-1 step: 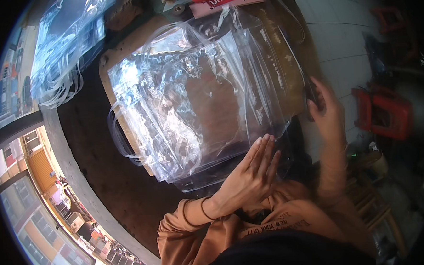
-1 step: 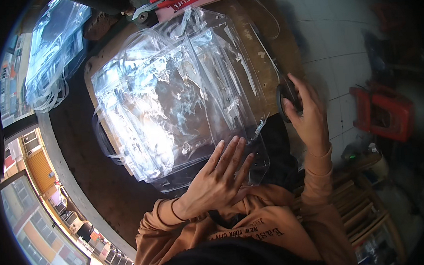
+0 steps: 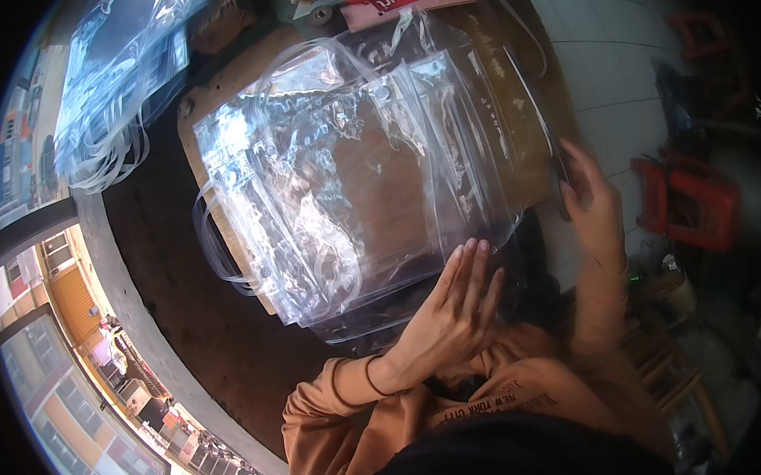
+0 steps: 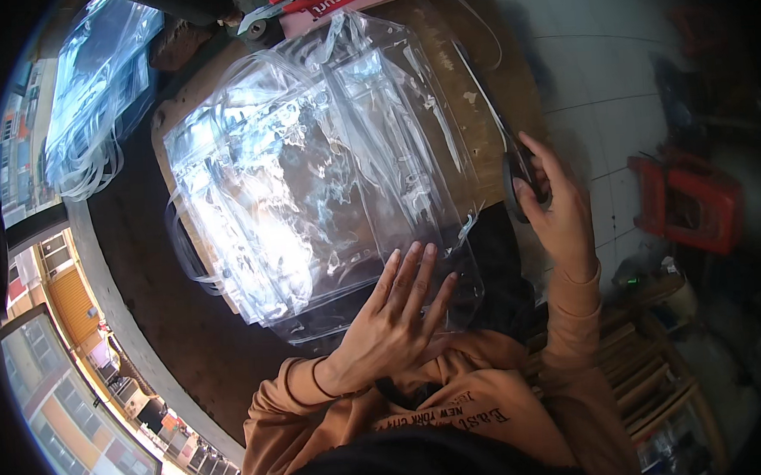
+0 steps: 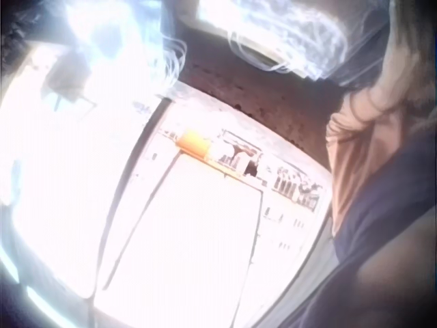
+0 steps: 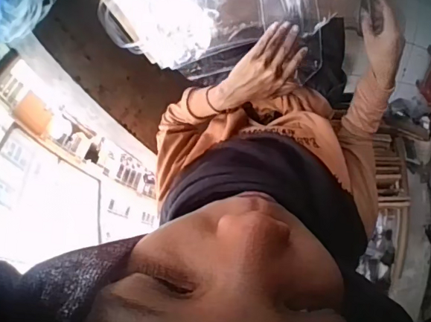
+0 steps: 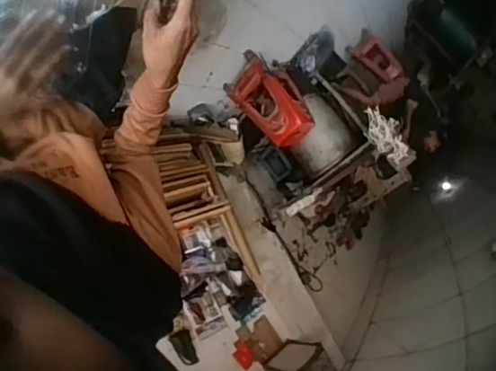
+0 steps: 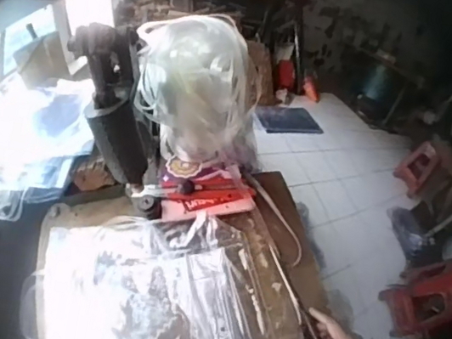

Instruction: The person cuts along the sealed edge of clear plastic bags using scissors, handling the bags one by one on a wooden table.

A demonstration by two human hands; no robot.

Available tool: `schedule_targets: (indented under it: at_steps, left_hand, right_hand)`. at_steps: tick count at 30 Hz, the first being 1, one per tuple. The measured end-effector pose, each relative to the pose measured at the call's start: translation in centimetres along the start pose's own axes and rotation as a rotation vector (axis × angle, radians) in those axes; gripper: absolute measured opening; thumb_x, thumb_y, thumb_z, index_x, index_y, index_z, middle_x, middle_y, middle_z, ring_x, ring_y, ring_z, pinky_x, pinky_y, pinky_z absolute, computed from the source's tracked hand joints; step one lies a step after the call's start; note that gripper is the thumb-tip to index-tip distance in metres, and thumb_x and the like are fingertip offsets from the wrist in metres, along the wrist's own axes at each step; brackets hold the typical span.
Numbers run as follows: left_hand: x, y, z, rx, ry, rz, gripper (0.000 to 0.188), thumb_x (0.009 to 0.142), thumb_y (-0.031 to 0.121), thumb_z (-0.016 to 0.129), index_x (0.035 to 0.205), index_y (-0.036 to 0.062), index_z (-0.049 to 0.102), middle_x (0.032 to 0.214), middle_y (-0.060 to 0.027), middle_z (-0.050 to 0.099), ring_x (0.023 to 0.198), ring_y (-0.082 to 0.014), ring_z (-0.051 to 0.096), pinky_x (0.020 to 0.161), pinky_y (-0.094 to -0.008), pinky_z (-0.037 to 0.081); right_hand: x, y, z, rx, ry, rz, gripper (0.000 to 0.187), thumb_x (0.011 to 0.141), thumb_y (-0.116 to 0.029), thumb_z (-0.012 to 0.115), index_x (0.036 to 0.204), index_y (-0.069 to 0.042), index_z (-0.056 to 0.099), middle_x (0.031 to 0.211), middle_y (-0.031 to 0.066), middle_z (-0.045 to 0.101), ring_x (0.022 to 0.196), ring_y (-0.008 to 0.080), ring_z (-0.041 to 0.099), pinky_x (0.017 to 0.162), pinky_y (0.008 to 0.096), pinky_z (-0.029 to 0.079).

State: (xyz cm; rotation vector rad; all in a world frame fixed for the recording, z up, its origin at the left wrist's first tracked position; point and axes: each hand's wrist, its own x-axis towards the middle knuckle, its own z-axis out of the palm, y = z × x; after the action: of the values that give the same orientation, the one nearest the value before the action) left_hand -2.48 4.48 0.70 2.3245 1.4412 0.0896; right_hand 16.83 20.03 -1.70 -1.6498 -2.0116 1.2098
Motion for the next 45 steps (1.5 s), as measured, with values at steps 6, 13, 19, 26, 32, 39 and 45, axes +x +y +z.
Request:
schedule_targets:
  at_steps: [6,13,19,26,32,39,45]
  left_hand:
    - [0.6,1.5,2.9,0.072,0.165,-0.111,0.061,0.084,0.036,0.051,0.140,0.0159,0.038,0.139,-0.0324,0.032,0.131,-0.0468,0.030,0.103,-0.0632,0.024]
    - [0.3,0.7,4.0,0.126,0.163,-0.105,0.057,0.082,0.031,0.053,0.137,0.0243,0.043,0.141,-0.0223,0.036,0.131,-0.0396,0.035,0.104,-0.0624,0.021]
    - [-0.3,0.1,2.4,-0.089,0.291,-0.086,0.061,0.073,0.034,0.063,0.132,0.0298,0.050,0.139,-0.0133,0.043,0.127,-0.0307,0.043,0.106,-0.0589,0.022]
    - [-0.6,1.2,-1.1,-0.146,0.282,-0.063,0.056,0.076,0.036,0.061,0.131,0.0294,0.051,0.136,-0.0155,0.046,0.124,-0.0308,0.046,0.099,-0.0670,0.024]
    - [-0.9,1.8,-0.8,-0.102,0.287,-0.013,0.049,0.082,0.025,0.053,0.131,0.0267,0.050,0.133,-0.0184,0.047,0.122,-0.0326,0.049,0.095,-0.0648,0.035]
    - [-0.8,1.7,-0.7,-0.132,0.295,0.064,0.048,0.081,0.016,0.054,0.129,0.0139,0.050,0.127,-0.0251,0.049,0.120,-0.0349,0.050,0.095,-0.0458,0.046]
    - [-0.7,1.6,-0.4,-0.047,0.311,0.115,0.045,0.081,0.012,0.054,0.127,0.0092,0.052,0.123,-0.0272,0.051,0.119,-0.0357,0.050,0.094,-0.0373,0.049]
  right_hand:
    - [-1.8,3.5,-1.5,0.573,-0.191,-0.083,0.066,0.077,0.002,0.063,0.137,0.003,0.036,0.116,0.0057,0.053,0.101,0.0124,0.051,0.089,0.0257,0.039]
    - [-5.4,4.2,-0.4,0.748,-0.316,0.066,0.065,0.071,-0.030,0.078,0.118,-0.005,0.041,0.094,0.0018,0.044,0.091,0.0104,0.046,0.086,0.0286,0.041]
    - [-8.8,2.5,0.6,0.758,-0.430,0.270,0.052,0.073,-0.024,0.076,0.110,-0.004,0.046,0.091,0.0018,0.047,0.091,0.0084,0.047,0.079,0.0244,0.042]
    - [-9.5,2.6,0.0,0.749,-0.501,0.194,0.071,0.074,-0.063,0.064,0.109,-0.003,0.048,0.093,0.0017,0.048,0.088,0.0094,0.044,0.077,0.0238,0.034]
    - [-8.9,0.2,-0.7,0.731,-0.572,0.239,0.073,0.072,-0.061,0.068,0.111,-0.003,0.047,0.091,0.0013,0.048,0.083,0.0080,0.044,0.072,0.0216,0.036]
    - [-8.0,-1.3,-0.8,0.684,-0.585,0.214,0.064,0.074,-0.050,0.072,0.108,-0.002,0.047,0.086,0.0005,0.046,0.080,0.0073,0.044,0.070,0.0211,0.038]
    - [-7.9,-1.6,-0.5,0.629,-0.558,0.233,0.053,0.074,-0.041,0.074,0.103,-0.004,0.048,0.083,-0.0007,0.043,0.076,0.0068,0.041,0.067,0.0200,0.037]
